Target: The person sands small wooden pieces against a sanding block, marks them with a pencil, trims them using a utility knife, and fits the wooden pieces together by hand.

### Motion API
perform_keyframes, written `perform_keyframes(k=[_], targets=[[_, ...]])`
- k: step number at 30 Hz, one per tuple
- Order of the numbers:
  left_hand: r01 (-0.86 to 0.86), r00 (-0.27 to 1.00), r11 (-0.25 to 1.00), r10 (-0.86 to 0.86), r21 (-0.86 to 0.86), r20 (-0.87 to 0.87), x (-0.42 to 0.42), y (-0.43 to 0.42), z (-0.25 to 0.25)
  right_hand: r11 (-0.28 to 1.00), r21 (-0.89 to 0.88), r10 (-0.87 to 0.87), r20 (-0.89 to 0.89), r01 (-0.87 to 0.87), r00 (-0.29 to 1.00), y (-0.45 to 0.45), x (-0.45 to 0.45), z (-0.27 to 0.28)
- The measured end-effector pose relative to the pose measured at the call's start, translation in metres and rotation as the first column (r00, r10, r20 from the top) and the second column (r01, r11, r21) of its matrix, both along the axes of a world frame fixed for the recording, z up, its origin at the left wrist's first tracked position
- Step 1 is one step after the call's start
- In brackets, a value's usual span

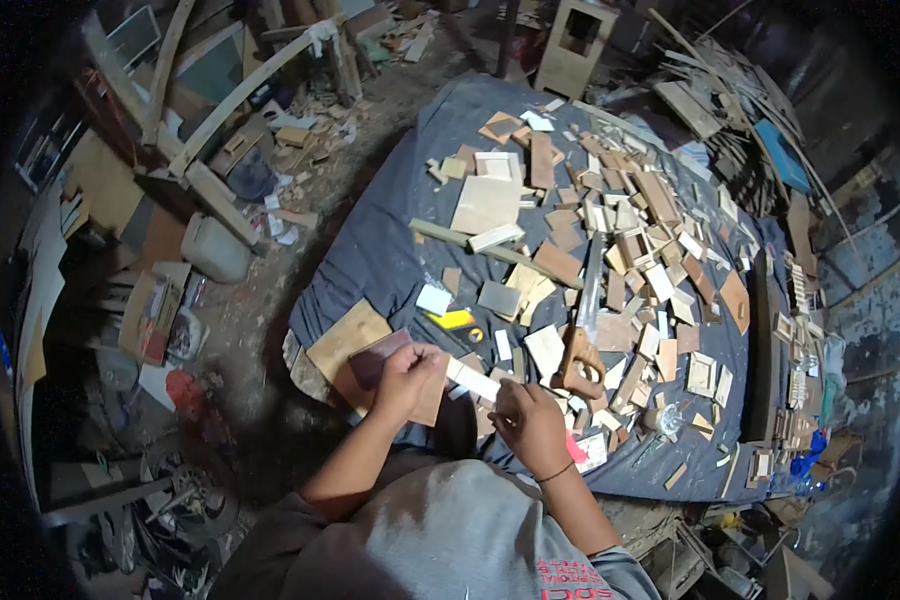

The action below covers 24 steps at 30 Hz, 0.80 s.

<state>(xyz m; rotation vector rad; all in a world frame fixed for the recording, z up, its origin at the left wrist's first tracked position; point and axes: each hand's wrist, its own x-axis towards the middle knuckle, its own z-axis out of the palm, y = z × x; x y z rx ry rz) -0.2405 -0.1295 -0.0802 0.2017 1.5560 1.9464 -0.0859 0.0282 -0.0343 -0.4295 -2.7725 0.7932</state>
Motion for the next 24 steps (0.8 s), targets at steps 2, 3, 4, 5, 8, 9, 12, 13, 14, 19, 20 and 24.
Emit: perform_keyframes(k=[2,3,4,5,8,9,12,13,14,19,20,24], targets=[[-0.1,0.995,0.995,0.1,0.006,0.005,-0.004,-0.013,-0.008,1.0,-0.015,0.013,0.015,-0.013,1.0,-0.007,-0.001,-0.006],[-0.14,0.989,0.99,0.139,0.01,0.056,-0.005,-0.019,-0.009,0.999,-0.042,0.004,0.033,-0.003,0.999,-0.011,-0.003,-0.006],[-0.151,0.987,0.989,0.15,0.011,0.058,-0.006,-0.026,-0.014,0.998,-0.069,-0.005,0.05,0.009,0.999,-0.013,-0.004,-0.006],[-0.177,0.984,0.984,0.177,0.007,0.036,-0.008,-0.033,-0.02,0.998,-0.067,0.005,0.051,-0.001,0.999,-0.015,-0.005,-0.006],[-0.213,0.976,0.977,0.212,0.014,0.051,-0.007,-0.042,-0.012,0.996,-0.082,0.024,0.037,-0.021,0.999,-0.019,-0.007,-0.006],[-0.215,0.973,0.976,0.212,0.019,0.089,-0.007,-0.043,-0.008,0.996,-0.091,0.025,0.041,-0.022,0.999,-0.02,-0.009,-0.005],[-0.235,0.972,0.972,0.235,-0.019,0.025,-0.011,-0.047,-0.02,0.993,-0.111,0.045,0.003,-0.044,0.999,-0.021,-0.012,-0.007],[-0.242,0.97,0.97,0.242,-0.019,0.028,-0.012,-0.048,-0.024,0.99,-0.126,0.054,-0.041,-0.059,0.998,-0.021,-0.013,-0.01],[-0.227,0.974,0.973,0.227,-0.038,-0.003,-0.015,-0.049,-0.027,0.99,-0.125,0.061,-0.039,-0.066,0.997,-0.021,-0.015,-0.012],[-0.263,0.957,0.956,0.242,-0.126,-0.159,-0.031,-0.043,-0.028,0.759,-0.645,0.071,0.213,0.085,0.975,-0.02,-0.025,-0.055],[-0.25,0.948,0.954,0.207,-0.167,-0.242,-0.036,-0.044,-0.031,0.765,-0.637,0.083,0.244,0.095,0.966,-0.019,-0.022,-0.061],[-0.227,0.909,0.941,0.112,-0.252,-0.401,-0.052,-0.046,-0.051,0.391,-0.89,0.064,0.28,0.234,0.958,-0.022,-0.02,-0.076]])
